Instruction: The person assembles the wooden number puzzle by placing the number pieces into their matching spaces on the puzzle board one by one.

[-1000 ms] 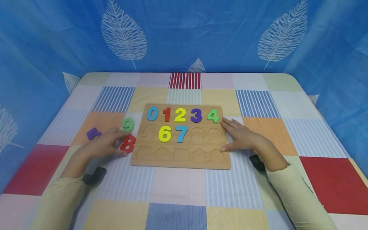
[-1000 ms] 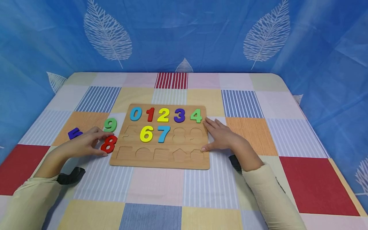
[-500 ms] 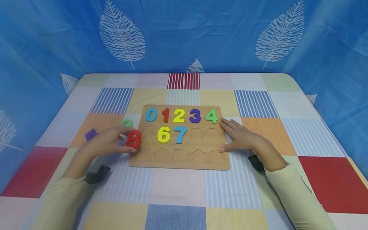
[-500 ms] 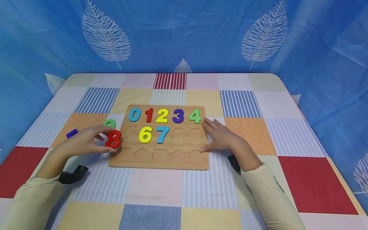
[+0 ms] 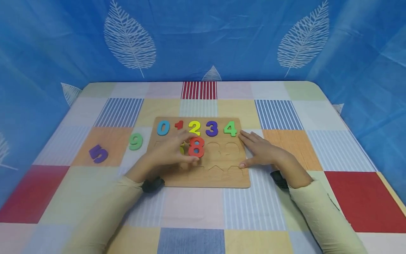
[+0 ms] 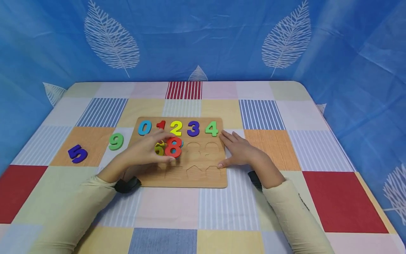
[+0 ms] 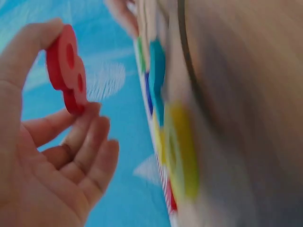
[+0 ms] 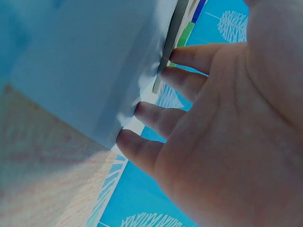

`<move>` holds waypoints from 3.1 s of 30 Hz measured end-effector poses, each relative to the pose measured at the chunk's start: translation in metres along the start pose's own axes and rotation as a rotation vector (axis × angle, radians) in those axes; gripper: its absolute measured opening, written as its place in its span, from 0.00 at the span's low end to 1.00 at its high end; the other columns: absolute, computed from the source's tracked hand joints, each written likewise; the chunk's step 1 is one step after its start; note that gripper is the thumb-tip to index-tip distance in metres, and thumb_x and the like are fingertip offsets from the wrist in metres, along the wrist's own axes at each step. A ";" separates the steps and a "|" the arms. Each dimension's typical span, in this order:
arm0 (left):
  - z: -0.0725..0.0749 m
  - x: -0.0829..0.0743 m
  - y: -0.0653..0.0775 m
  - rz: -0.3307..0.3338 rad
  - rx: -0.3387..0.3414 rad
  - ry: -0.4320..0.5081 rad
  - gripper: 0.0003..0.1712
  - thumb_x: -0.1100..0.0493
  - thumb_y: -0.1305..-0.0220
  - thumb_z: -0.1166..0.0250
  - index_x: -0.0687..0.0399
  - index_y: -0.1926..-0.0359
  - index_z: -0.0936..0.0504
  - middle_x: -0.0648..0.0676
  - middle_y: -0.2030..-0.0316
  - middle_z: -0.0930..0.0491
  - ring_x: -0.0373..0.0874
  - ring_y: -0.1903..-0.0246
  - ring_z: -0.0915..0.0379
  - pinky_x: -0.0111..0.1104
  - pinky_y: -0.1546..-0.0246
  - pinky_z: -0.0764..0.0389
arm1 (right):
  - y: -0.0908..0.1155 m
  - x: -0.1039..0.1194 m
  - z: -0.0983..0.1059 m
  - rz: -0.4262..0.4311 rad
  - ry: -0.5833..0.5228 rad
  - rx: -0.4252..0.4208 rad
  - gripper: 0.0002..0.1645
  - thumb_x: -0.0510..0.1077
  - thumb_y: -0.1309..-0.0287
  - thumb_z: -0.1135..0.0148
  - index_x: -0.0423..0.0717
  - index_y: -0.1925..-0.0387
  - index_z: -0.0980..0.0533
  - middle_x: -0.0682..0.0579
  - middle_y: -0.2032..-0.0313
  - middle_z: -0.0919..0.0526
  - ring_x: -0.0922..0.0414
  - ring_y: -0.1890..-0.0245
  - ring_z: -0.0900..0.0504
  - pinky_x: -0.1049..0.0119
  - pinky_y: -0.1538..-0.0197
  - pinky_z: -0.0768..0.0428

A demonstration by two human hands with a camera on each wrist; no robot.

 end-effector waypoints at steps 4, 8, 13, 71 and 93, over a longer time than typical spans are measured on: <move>-0.017 -0.010 -0.020 0.044 0.042 -0.056 0.45 0.36 0.56 0.32 0.52 0.39 0.32 0.55 0.43 0.32 0.47 0.45 0.34 0.43 0.47 0.26 | 0.000 -0.001 0.000 -0.011 -0.008 0.006 0.64 0.67 0.58 0.37 0.37 0.31 0.56 0.41 0.29 0.60 0.35 0.32 0.63 0.36 0.35 0.56; -0.028 -0.020 -0.032 0.037 0.072 -0.110 0.45 0.37 0.55 0.32 0.54 0.39 0.32 0.57 0.40 0.33 0.50 0.41 0.36 0.43 0.44 0.29 | -0.001 -0.003 -0.002 -0.028 -0.019 0.016 0.65 0.67 0.59 0.36 0.39 0.30 0.57 0.43 0.29 0.60 0.37 0.31 0.63 0.37 0.34 0.56; -0.035 -0.029 -0.039 -0.003 0.069 -0.170 0.44 0.38 0.55 0.32 0.57 0.40 0.30 0.59 0.41 0.32 0.51 0.40 0.38 0.41 0.39 0.34 | -0.001 -0.004 -0.002 -0.034 -0.002 0.009 0.65 0.67 0.59 0.36 0.40 0.30 0.56 0.44 0.29 0.60 0.38 0.31 0.63 0.38 0.34 0.55; 0.058 0.118 0.067 0.233 -0.155 -0.012 0.40 0.50 0.48 0.32 0.63 0.38 0.36 0.68 0.39 0.38 0.64 0.39 0.44 0.58 0.42 0.39 | 0.007 -0.013 -0.004 -0.048 -0.009 -0.016 0.66 0.69 0.60 0.37 0.39 0.31 0.56 0.41 0.29 0.59 0.35 0.32 0.62 0.37 0.35 0.56; 0.064 0.147 0.084 0.259 -0.134 -0.046 0.43 0.55 0.49 0.32 0.66 0.36 0.41 0.70 0.37 0.44 0.67 0.36 0.53 0.58 0.37 0.51 | -0.001 -0.003 -0.003 -0.035 -0.015 -0.005 0.66 0.69 0.60 0.37 0.40 0.30 0.57 0.43 0.29 0.60 0.35 0.32 0.63 0.37 0.34 0.57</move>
Point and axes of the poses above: each hand's wrist, its own y-axis away from the middle knuckle, its own z-axis out of the back of the hand, x = y × z, the point moved 9 cm from there along -y, towards the middle knuckle
